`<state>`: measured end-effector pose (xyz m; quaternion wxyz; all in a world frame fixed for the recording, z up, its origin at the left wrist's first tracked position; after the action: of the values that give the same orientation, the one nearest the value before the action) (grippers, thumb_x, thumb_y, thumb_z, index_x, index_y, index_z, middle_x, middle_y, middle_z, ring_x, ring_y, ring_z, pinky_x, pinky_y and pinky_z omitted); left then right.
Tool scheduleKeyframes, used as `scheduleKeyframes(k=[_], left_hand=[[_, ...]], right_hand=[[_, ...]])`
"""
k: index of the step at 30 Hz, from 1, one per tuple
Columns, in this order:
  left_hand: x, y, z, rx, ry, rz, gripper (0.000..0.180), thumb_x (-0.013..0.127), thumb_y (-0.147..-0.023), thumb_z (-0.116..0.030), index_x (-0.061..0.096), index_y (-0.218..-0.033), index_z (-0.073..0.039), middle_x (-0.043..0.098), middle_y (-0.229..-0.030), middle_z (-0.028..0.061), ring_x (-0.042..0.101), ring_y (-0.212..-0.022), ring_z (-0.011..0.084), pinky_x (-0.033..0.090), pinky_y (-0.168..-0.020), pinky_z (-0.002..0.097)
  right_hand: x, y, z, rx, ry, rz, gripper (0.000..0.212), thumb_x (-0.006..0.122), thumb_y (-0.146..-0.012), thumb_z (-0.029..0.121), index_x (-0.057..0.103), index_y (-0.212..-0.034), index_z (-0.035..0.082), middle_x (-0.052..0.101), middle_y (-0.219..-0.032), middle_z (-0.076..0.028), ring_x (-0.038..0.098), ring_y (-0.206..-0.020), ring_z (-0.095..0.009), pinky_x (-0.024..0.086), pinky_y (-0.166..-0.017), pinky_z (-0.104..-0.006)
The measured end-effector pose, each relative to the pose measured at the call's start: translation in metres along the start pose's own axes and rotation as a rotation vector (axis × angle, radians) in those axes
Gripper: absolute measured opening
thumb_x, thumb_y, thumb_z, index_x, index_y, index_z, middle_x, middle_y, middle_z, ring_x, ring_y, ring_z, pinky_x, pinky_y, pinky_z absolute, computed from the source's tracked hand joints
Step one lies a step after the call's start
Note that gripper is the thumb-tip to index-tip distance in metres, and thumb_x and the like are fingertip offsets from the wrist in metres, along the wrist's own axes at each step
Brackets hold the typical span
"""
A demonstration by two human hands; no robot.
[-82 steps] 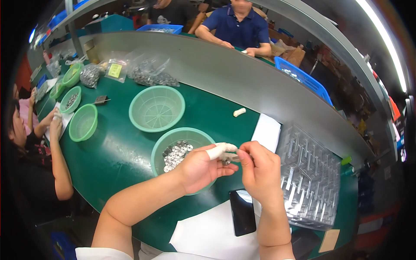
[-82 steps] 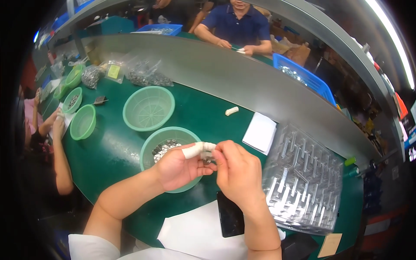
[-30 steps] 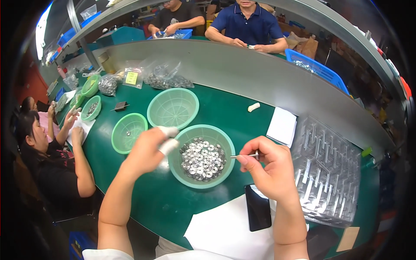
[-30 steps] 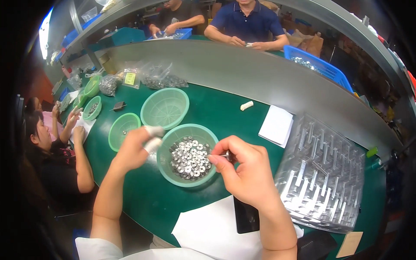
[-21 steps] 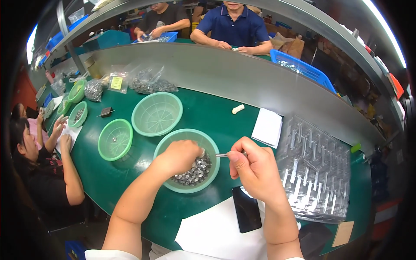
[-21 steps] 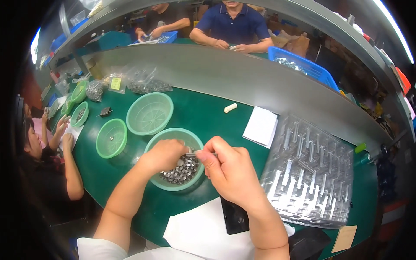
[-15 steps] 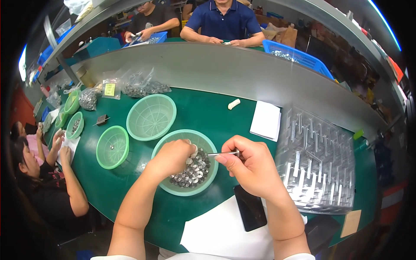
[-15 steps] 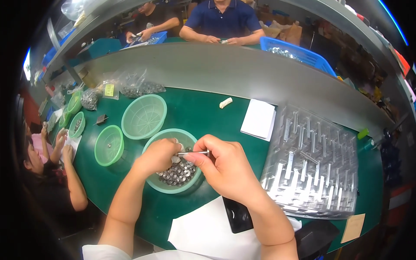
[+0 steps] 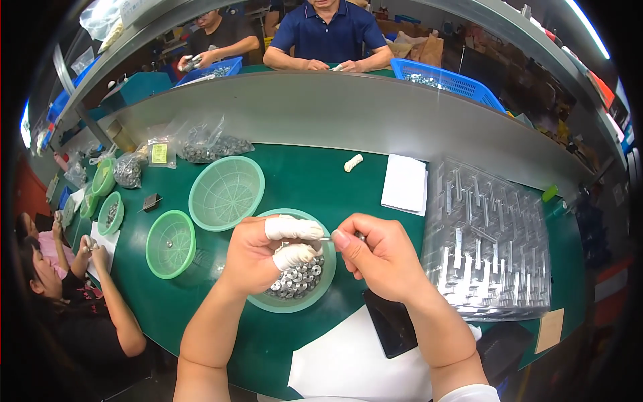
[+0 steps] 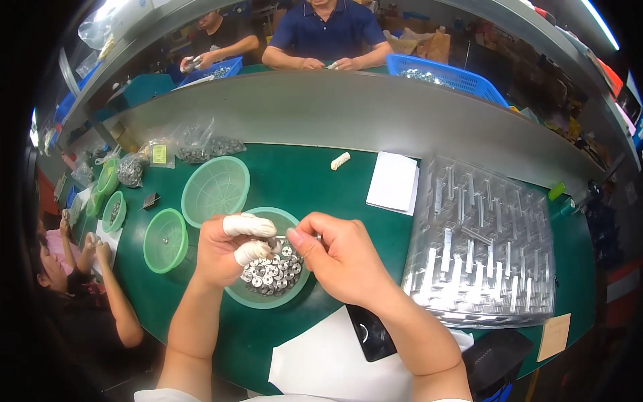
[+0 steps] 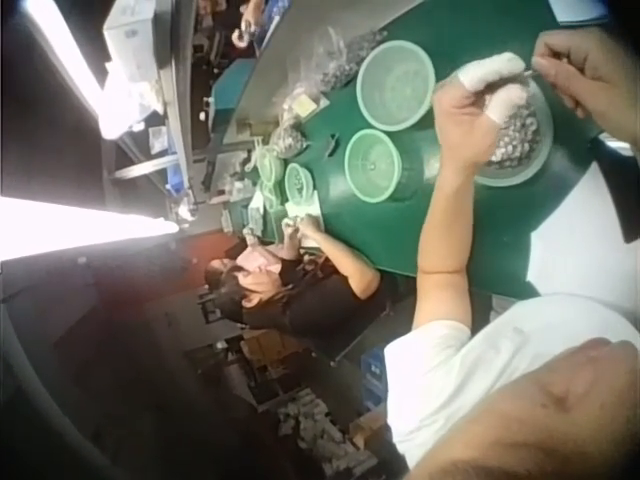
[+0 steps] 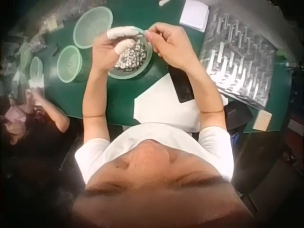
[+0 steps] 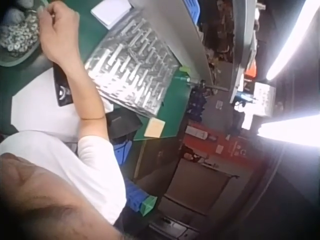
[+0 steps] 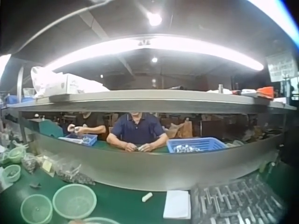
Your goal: Assemble small metal components from a bowl onto a cylindrical base at a workstation.
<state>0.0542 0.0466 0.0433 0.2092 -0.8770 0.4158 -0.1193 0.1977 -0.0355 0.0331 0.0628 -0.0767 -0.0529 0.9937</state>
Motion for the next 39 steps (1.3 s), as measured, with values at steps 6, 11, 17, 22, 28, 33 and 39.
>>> scheduleKeyframes(k=[6, 11, 17, 22, 28, 33, 39], left_hand=[[0.009, -0.002, -0.006, 0.105, -0.113, 0.076, 0.022, 0.08, -0.083, 0.002, 0.073, -0.103, 0.004, 0.074, -0.093, 0.0167, 0.074, -0.082, 0.0232, 0.061, -0.073, 0.0318], [0.011, 0.003, 0.015, -0.054, 0.267, 0.009, 0.019, 0.081, -0.084, -0.003, 0.074, -0.1, 0.002, 0.073, -0.092, 0.0176, 0.074, -0.08, 0.0265, 0.062, -0.061, 0.0335], [0.017, 0.011, 0.03, -0.219, 0.675, 0.104, 0.017, 0.072, -0.088, 0.006, 0.073, -0.104, 0.003, 0.073, -0.092, 0.0207, 0.074, -0.081, 0.0244, 0.064, -0.066, 0.0324], [0.017, 0.011, 0.036, -0.264, 0.664, 0.128, 0.016, 0.07, -0.09, 0.004, 0.074, -0.105, 0.0, 0.073, -0.093, 0.0196, 0.073, -0.08, 0.0236, 0.062, -0.063, 0.0315], [0.022, 0.018, 0.052, -0.334, 0.816, 0.129, 0.02, 0.073, -0.092, -0.002, 0.073, -0.112, -0.001, 0.073, -0.097, 0.0158, 0.072, -0.083, 0.0214, 0.061, -0.068, 0.0294], [0.018, 0.013, 0.045, -0.295, 0.714, 0.032, 0.028, 0.075, -0.091, -0.004, 0.072, -0.119, -0.001, 0.072, -0.1, 0.0134, 0.072, -0.086, 0.0216, 0.061, -0.073, 0.0311], [0.015, 0.001, -0.003, 0.103, -0.298, 0.081, 0.041, 0.081, -0.081, -0.001, 0.07, -0.122, 0.0, 0.075, -0.09, 0.0087, 0.074, -0.082, 0.0187, 0.06, -0.072, 0.0303]], right_hand=[[0.004, 0.001, 0.0, -0.033, -0.088, 0.095, 0.028, 0.058, -0.106, 0.024, 0.061, -0.09, 0.001, 0.049, -0.062, 0.005, 0.041, -0.053, -0.002, 0.032, -0.048, -0.0209], [0.009, 0.001, -0.004, -0.048, -0.207, 0.145, 0.032, 0.057, -0.107, 0.027, 0.06, -0.09, 0.001, 0.047, -0.063, 0.005, 0.038, -0.052, -0.002, 0.029, -0.047, -0.0207], [0.022, 0.004, 0.001, -0.008, -0.357, 0.246, 0.031, 0.056, -0.108, 0.027, 0.06, -0.09, 0.002, 0.047, -0.064, 0.005, 0.037, -0.053, -0.002, 0.028, -0.048, -0.0212], [0.018, 0.005, 0.002, -0.089, -0.246, 0.203, 0.029, 0.057, -0.107, 0.025, 0.061, -0.09, 0.001, 0.047, -0.065, 0.005, 0.034, -0.055, -0.004, 0.027, -0.048, -0.023], [0.009, 0.009, 0.02, -0.134, 0.124, 0.065, 0.027, 0.058, -0.106, 0.022, 0.061, -0.088, 0.002, 0.048, -0.068, 0.005, 0.037, -0.061, -0.005, 0.031, -0.053, -0.0236], [0.009, 0.002, -0.01, -0.012, -0.188, 0.075, 0.029, 0.058, -0.106, 0.023, 0.06, -0.087, 0.002, 0.047, -0.068, 0.005, 0.037, -0.062, -0.004, 0.03, -0.054, -0.0231], [0.002, 0.001, -0.004, -0.006, -0.075, 0.07, 0.03, 0.061, -0.104, 0.022, 0.063, -0.085, 0.0, 0.046, -0.061, 0.003, 0.037, -0.059, -0.005, 0.032, -0.051, -0.0269]])
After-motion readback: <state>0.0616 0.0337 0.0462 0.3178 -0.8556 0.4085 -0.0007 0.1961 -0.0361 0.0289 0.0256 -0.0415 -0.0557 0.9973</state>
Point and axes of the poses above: each hand's wrist, its own y-axis away from the middle knuckle, its own x-axis out of the palm, z = x × y, the point moved 8 cm from there along -y, towards the middle knuckle
